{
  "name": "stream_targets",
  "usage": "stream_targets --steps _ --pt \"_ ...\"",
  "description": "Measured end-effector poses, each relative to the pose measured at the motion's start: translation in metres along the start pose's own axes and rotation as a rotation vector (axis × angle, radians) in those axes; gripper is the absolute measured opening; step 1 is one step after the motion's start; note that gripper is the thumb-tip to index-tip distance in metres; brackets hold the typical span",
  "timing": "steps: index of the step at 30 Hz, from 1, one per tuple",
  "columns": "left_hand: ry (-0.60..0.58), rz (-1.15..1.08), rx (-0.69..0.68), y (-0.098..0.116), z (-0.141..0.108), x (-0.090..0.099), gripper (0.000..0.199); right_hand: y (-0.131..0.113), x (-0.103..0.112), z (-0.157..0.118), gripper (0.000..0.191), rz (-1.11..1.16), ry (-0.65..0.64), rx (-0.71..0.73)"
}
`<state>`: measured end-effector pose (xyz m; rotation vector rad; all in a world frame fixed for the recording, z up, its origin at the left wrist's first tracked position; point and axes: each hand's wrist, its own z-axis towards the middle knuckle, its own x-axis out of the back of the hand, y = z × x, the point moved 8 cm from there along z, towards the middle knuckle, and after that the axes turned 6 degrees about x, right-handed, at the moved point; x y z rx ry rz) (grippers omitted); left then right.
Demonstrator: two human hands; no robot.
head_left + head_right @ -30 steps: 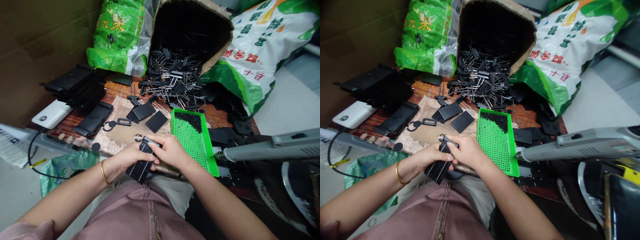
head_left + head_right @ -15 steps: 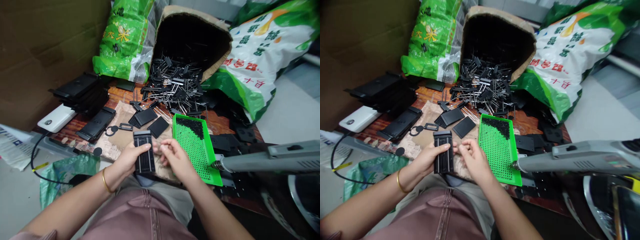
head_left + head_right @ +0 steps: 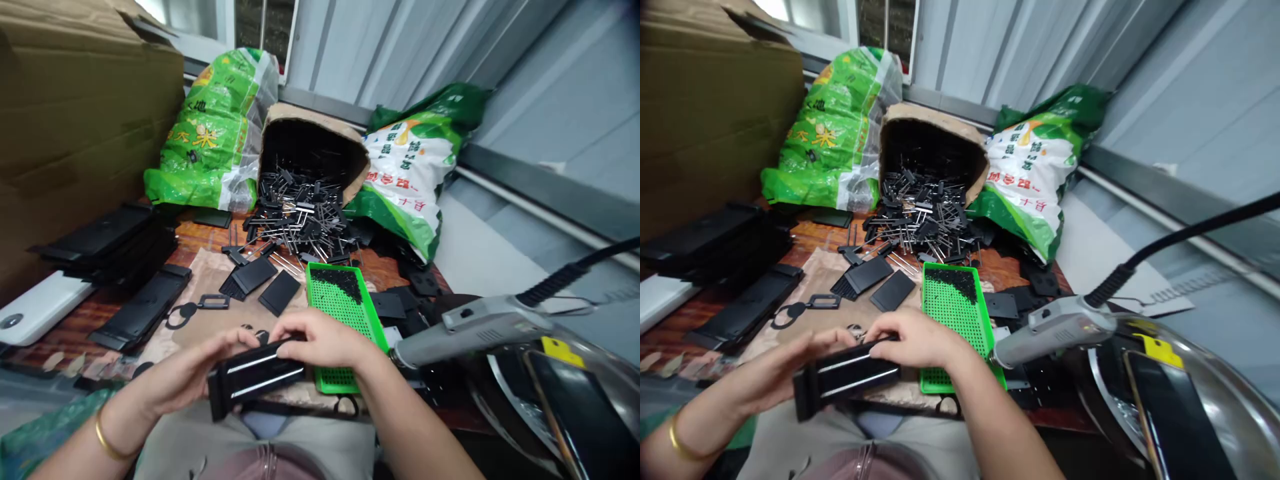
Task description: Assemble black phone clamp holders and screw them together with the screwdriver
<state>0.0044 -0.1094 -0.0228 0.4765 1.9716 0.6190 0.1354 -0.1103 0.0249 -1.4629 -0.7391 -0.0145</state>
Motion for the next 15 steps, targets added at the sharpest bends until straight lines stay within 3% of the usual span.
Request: stream_targets --steps 3,6,8,11,15 --pt "-0.055 0.195 0.186 -0.014 0.006 -0.006 0.039 -0.010 -0.018 0.014 0.017 -0.171 -0.194 0.078" --pt "-0.012 0.244 0.233 -0.024 0.018 -0.005 0.029 -0.008 -0.016 0.026 0.019 -0.129 -0.151 0.062" --pt "0.067 0.180 0.187 -0.026 0.024 0.001 0.032 0.002 0.013 0.025 0.018 -0.158 0.079 -0.023" --pt "0.144 -0.051 0.097 -0.026 0.029 0.013 0.042 0.025 0.085 -0.003 0.019 -0.417 0.527 -0.275" --pt "0.168 -0.243 0.128 -0.032 0.032 0.021 0.051 0.064 0.164 -0.056 0.025 -0.616 0.854 -0.571"
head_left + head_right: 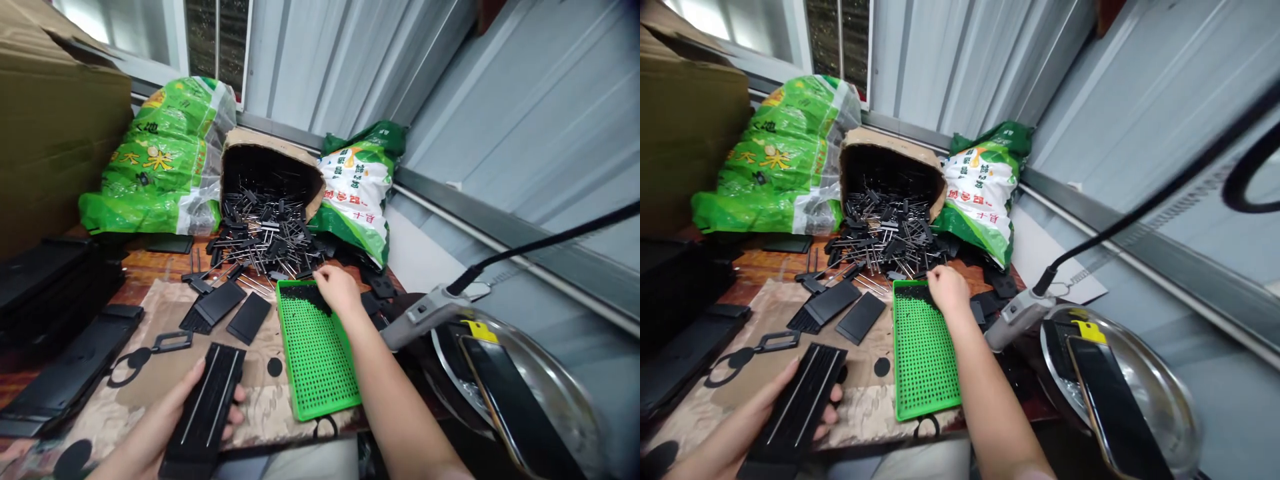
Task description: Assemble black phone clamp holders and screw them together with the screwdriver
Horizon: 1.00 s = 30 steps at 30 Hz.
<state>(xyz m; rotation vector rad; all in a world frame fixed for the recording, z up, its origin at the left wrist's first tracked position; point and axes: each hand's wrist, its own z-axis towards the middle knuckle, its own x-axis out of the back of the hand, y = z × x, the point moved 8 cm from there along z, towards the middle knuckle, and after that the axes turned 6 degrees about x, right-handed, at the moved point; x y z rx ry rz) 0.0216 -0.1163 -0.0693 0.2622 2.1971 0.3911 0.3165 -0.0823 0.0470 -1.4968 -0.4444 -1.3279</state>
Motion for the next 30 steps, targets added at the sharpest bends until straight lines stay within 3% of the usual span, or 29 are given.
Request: stream_targets --steps 3,5,7,13,17,22,26,30 --pt "0.008 -0.026 0.022 -0.002 0.001 -0.002 0.055 0.037 0.006 0.020 0.022 -0.064 0.047 -0.088" --pt "0.006 -0.032 -0.004 0.000 0.001 -0.005 0.054 0.037 0.000 0.029 0.025 -0.054 0.037 -0.041" --pt "0.029 -0.032 -0.024 0.000 0.001 -0.006 0.051 0.017 -0.011 0.036 0.026 -0.027 0.016 0.068" --pt "0.118 -0.065 -0.072 0.000 0.004 0.003 0.049 -0.083 -0.038 0.036 0.026 -0.074 -0.014 0.383" --pt "0.136 -0.094 -0.120 0.001 0.007 0.008 0.048 -0.123 -0.058 0.033 0.046 -0.222 -0.066 0.478" --pt "0.130 -0.141 -0.140 0.003 0.004 0.004 0.046 -0.132 -0.080 0.039 0.019 -0.364 -0.159 0.468" --pt "0.148 -0.161 -0.150 0.005 0.003 0.003 0.047 -0.129 -0.085 0.040 0.025 -0.397 -0.182 0.407" --pt "0.146 -0.154 -0.154 0.004 0.001 0.005 0.044 -0.128 -0.073 0.039 0.023 -0.319 -0.137 0.354"
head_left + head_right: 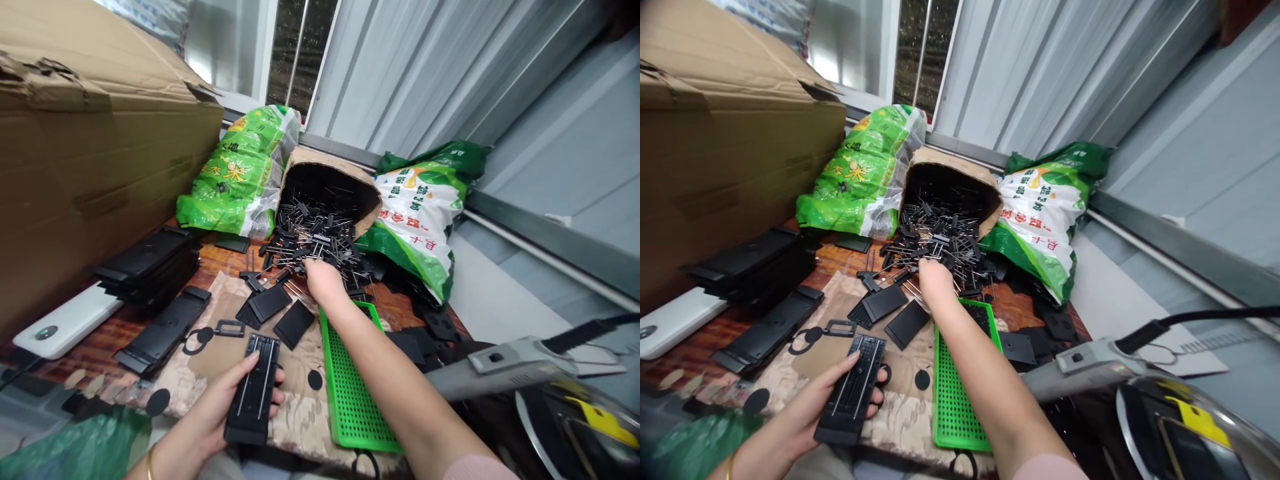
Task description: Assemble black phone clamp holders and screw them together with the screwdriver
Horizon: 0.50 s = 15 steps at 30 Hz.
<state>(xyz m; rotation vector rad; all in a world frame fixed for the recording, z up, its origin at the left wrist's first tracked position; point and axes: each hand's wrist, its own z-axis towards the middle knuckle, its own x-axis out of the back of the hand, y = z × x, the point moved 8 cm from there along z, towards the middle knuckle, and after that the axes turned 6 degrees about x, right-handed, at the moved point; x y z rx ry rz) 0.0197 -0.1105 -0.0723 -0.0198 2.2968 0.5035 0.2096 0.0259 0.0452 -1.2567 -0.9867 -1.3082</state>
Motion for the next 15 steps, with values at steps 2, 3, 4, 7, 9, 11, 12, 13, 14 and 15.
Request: stream_targets --steps 2,3,4,7,9,11,12,13,14,15 --pt "-0.025 -0.027 -0.024 0.002 -0.001 0.001 0.041 0.007 0.012 -0.004 0.026 0.068 0.070 -0.027" --pt "-0.037 -0.042 -0.040 0.004 -0.001 0.002 0.041 0.011 0.018 -0.009 0.031 0.110 0.109 -0.039" --pt "-0.045 -0.051 -0.057 0.006 -0.001 0.004 0.042 0.015 0.023 -0.015 0.036 0.159 0.144 -0.051" --pt "-0.062 -0.050 -0.106 0.013 -0.003 0.008 0.047 0.023 0.026 -0.043 0.042 0.340 0.184 -0.068" --pt "-0.077 -0.040 -0.127 0.017 -0.005 0.009 0.050 0.022 0.020 -0.067 0.044 0.466 0.155 -0.064" --pt "-0.070 -0.043 -0.150 0.022 -0.008 0.012 0.052 0.017 0.010 -0.092 0.046 0.692 0.116 -0.063" --pt "-0.061 -0.051 -0.161 0.024 -0.009 0.013 0.052 0.014 0.002 -0.104 0.047 0.870 0.083 -0.078" --pt "-0.060 -0.061 -0.165 0.026 -0.011 0.013 0.054 0.010 -0.008 -0.115 0.048 1.044 0.028 -0.104" --pt "-0.070 -0.074 -0.164 0.028 -0.012 0.012 0.057 0.004 -0.019 -0.125 0.050 1.202 -0.039 -0.138" --pt "-0.090 -0.086 -0.161 0.029 -0.013 0.010 0.060 -0.003 -0.030 -0.134 0.051 1.318 -0.117 -0.172"
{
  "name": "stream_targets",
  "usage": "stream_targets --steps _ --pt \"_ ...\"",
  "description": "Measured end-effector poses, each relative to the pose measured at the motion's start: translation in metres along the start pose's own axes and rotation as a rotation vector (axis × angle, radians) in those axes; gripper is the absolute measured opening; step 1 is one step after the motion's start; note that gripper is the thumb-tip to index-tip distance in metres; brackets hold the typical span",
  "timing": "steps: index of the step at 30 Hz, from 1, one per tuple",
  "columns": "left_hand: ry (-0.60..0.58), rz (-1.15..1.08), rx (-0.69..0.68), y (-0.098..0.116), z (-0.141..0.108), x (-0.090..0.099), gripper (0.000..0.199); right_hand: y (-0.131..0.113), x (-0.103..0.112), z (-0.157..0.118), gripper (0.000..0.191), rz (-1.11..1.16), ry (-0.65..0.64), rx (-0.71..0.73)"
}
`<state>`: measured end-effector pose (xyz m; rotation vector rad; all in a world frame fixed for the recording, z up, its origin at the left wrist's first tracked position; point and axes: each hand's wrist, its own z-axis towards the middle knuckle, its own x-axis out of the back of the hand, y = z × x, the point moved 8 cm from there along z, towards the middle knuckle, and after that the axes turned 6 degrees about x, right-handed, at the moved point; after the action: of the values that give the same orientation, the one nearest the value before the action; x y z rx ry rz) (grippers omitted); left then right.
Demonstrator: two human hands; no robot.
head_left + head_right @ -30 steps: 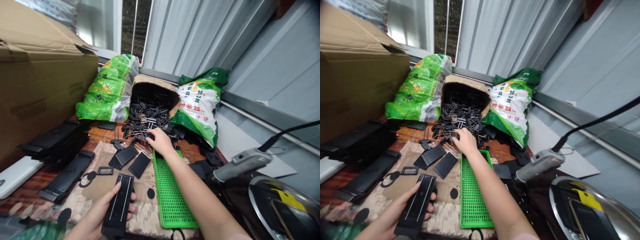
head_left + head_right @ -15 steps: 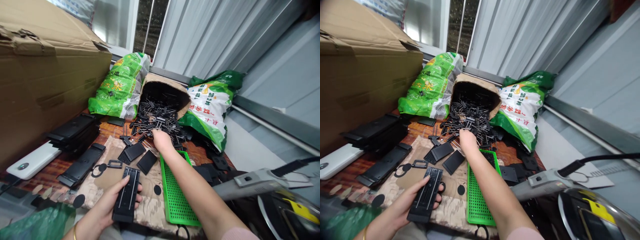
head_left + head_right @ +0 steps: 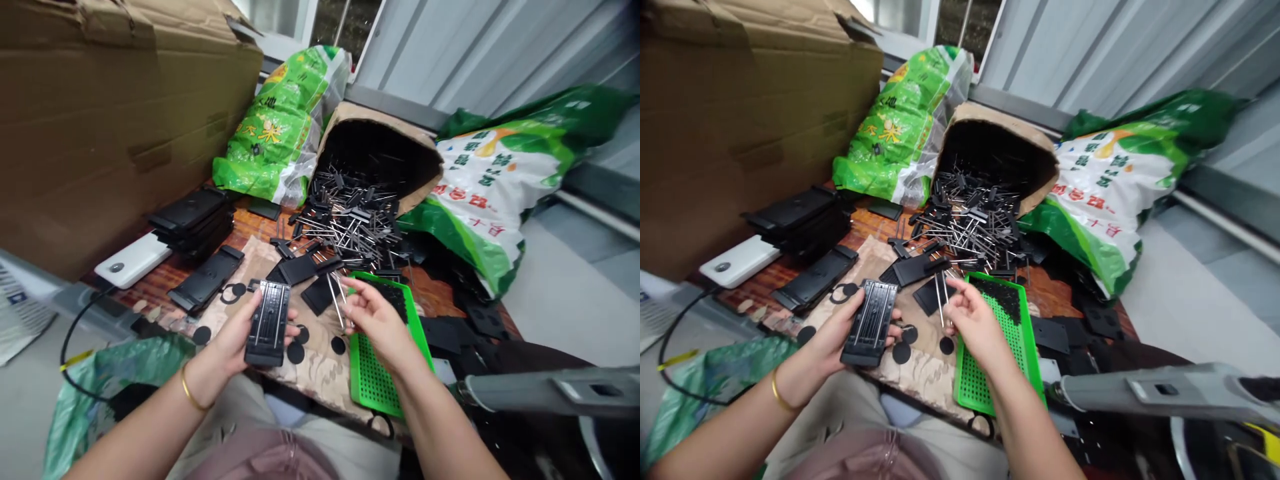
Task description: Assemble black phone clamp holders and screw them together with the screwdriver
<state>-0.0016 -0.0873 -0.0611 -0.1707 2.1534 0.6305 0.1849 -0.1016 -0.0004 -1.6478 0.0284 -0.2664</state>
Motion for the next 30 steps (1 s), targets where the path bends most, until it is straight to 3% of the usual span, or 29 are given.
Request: stream_targets --steps 2,4,7,10,13,17,20,23,28,30 --pt "-0.038 -0.016 -0.002 0.003 -0.002 -0.004 0.066 0.021 -0.018 -0.013 0.051 0.057 -0.082 -0.115" --pt "-0.041 -0.014 -0.021 0.006 -0.004 -0.006 0.069 0.033 -0.031 -0.022 0.047 -0.091 -0.153 -0.147" --pt "-0.019 0.012 -0.027 0.007 -0.008 -0.003 0.069 0.023 -0.042 -0.024 0.036 -0.611 -0.233 0.052" --pt "-0.018 0.022 -0.031 0.007 -0.012 -0.001 0.065 -0.006 -0.048 -0.017 0.024 -0.989 -0.198 0.309" --pt "-0.021 0.034 -0.037 0.007 -0.015 0.000 0.059 -0.017 -0.064 -0.001 0.032 -1.036 -0.294 0.420" --pt "-0.036 0.065 -0.056 0.009 -0.019 -0.004 0.056 -0.005 -0.087 0.020 0.043 -1.049 -0.498 0.424" --pt "-0.039 0.051 -0.050 0.009 -0.022 -0.007 0.058 -0.002 -0.083 0.030 0.040 -1.056 -0.468 0.415" --pt "-0.012 0.048 -0.032 0.008 -0.023 -0.004 0.061 -0.002 -0.065 0.032 0.023 -1.067 -0.423 0.384" --pt "0.012 0.043 -0.009 0.004 -0.018 -0.004 0.061 -0.012 -0.037 0.016 0.007 -1.029 -0.349 0.405" --pt "0.015 0.046 0.002 0.002 -0.016 -0.004 0.059 -0.013 -0.027 0.008 0.008 -1.024 -0.320 0.346"
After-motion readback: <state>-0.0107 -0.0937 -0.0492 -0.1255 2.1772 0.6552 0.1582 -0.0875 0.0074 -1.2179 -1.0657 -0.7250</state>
